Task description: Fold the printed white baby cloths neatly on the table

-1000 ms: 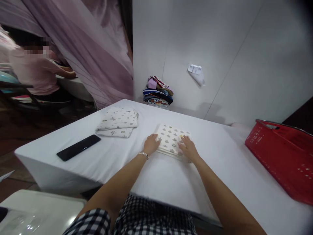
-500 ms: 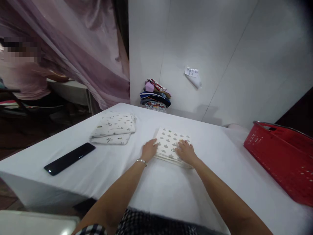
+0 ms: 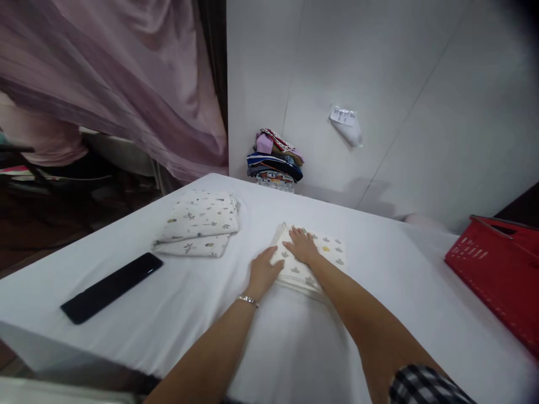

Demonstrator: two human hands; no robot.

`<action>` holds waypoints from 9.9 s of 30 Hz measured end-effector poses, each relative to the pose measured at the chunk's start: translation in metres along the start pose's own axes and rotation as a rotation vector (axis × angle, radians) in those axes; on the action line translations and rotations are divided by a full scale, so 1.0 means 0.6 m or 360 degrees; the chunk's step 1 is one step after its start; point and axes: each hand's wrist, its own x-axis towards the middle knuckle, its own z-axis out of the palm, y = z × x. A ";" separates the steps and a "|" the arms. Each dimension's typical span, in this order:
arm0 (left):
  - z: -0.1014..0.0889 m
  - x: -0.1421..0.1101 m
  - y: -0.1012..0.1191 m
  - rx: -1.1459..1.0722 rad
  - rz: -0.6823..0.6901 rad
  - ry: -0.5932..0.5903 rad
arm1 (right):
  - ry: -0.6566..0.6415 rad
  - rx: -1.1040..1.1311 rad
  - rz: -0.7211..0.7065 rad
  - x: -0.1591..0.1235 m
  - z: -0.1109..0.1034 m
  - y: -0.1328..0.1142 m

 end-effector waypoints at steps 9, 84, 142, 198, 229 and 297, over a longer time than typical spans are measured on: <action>0.001 -0.003 0.004 0.0039 0.0017 0.0028 | -0.0033 0.0060 0.0028 0.017 -0.007 -0.004; -0.044 -0.044 0.023 0.0318 0.0855 -0.0298 | 0.0391 0.0250 -0.0157 -0.252 0.031 -0.001; -0.029 -0.061 0.027 0.0340 0.0991 -0.0169 | 0.0680 0.0447 -0.0261 -0.249 0.038 0.000; 0.005 -0.098 0.057 0.1060 0.0756 -0.0309 | 0.0627 0.0233 -0.0125 -0.239 0.037 -0.018; -0.014 -0.094 0.045 0.1055 0.1280 -0.0117 | 0.0521 0.0220 -0.0112 -0.249 0.018 -0.042; 0.008 -0.072 0.059 0.0701 0.1328 -0.0197 | 0.0731 0.0319 0.0375 -0.381 0.053 0.111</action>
